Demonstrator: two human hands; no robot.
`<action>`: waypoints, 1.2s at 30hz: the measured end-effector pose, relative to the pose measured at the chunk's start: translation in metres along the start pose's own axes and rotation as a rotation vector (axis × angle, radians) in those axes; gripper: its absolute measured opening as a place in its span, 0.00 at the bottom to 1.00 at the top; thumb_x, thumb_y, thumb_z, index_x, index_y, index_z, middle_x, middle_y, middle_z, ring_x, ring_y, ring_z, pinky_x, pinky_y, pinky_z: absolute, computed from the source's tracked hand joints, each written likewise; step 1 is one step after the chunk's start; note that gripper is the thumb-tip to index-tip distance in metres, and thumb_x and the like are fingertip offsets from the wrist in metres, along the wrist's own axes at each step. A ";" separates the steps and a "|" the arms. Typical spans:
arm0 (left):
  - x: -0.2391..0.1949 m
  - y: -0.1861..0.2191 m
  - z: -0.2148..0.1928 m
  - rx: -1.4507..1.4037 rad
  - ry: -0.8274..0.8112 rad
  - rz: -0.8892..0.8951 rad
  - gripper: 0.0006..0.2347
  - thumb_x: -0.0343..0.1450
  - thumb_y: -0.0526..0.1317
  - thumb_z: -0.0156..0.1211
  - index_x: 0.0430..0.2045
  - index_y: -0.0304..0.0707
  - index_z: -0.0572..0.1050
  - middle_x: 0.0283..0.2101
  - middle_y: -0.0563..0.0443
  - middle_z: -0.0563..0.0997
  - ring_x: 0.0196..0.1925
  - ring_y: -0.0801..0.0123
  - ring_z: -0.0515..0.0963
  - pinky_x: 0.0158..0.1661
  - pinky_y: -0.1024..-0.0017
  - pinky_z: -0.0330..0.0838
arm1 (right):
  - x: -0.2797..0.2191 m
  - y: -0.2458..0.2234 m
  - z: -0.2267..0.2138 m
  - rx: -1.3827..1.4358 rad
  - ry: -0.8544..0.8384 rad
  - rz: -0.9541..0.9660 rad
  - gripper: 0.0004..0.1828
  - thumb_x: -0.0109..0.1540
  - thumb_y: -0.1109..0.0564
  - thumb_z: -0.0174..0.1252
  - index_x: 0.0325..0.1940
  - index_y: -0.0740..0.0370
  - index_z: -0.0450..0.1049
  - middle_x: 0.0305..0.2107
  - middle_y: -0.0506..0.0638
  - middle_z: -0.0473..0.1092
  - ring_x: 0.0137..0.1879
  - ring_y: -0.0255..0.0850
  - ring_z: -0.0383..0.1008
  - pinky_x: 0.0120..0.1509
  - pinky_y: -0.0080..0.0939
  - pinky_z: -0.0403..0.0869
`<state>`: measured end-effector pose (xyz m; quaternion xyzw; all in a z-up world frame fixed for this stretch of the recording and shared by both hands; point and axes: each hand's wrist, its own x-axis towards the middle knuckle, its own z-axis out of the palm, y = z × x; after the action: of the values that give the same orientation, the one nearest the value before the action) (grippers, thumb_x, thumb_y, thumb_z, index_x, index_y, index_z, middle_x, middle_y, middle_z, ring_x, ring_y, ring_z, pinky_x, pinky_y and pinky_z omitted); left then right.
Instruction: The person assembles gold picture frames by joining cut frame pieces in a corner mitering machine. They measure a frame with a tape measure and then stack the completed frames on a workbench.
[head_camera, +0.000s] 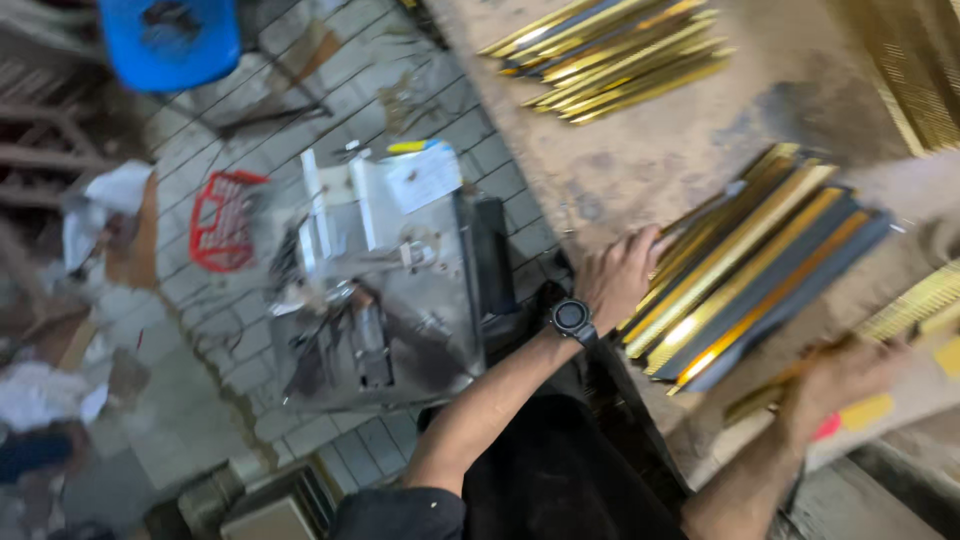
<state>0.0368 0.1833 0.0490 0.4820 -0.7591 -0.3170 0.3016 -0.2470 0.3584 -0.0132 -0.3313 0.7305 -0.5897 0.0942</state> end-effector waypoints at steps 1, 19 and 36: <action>-0.016 -0.008 -0.020 -0.019 0.033 0.023 0.13 0.79 0.41 0.50 0.55 0.38 0.69 0.42 0.45 0.81 0.31 0.57 0.81 0.27 0.65 0.73 | -0.007 -0.005 -0.003 0.065 -0.035 -0.123 0.20 0.79 0.53 0.37 0.67 0.72 0.57 0.49 0.56 0.68 0.41 0.39 0.68 0.42 0.35 0.71; -0.356 -0.231 -0.299 0.715 0.343 -0.179 0.16 0.71 0.43 0.67 0.55 0.59 0.80 0.55 0.46 0.75 0.56 0.51 0.67 0.50 0.53 0.61 | -0.368 -0.219 0.218 -0.655 -0.898 -0.816 0.27 0.64 0.59 0.64 0.68 0.50 0.75 0.52 0.51 0.70 0.56 0.48 0.67 0.59 0.50 0.66; -0.288 -0.255 -0.304 0.617 0.332 -0.178 0.15 0.72 0.46 0.72 0.54 0.62 0.80 0.42 0.60 0.72 0.46 0.62 0.68 0.46 0.57 0.62 | -0.359 -0.166 0.305 -0.808 -0.697 -0.910 0.17 0.73 0.48 0.64 0.67 0.39 0.77 0.50 0.47 0.67 0.55 0.46 0.60 0.59 0.49 0.66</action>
<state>0.5086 0.3057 -0.0043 0.6594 -0.7148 -0.0153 0.2324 0.2494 0.3144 -0.0377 -0.7831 0.6083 -0.1122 -0.0639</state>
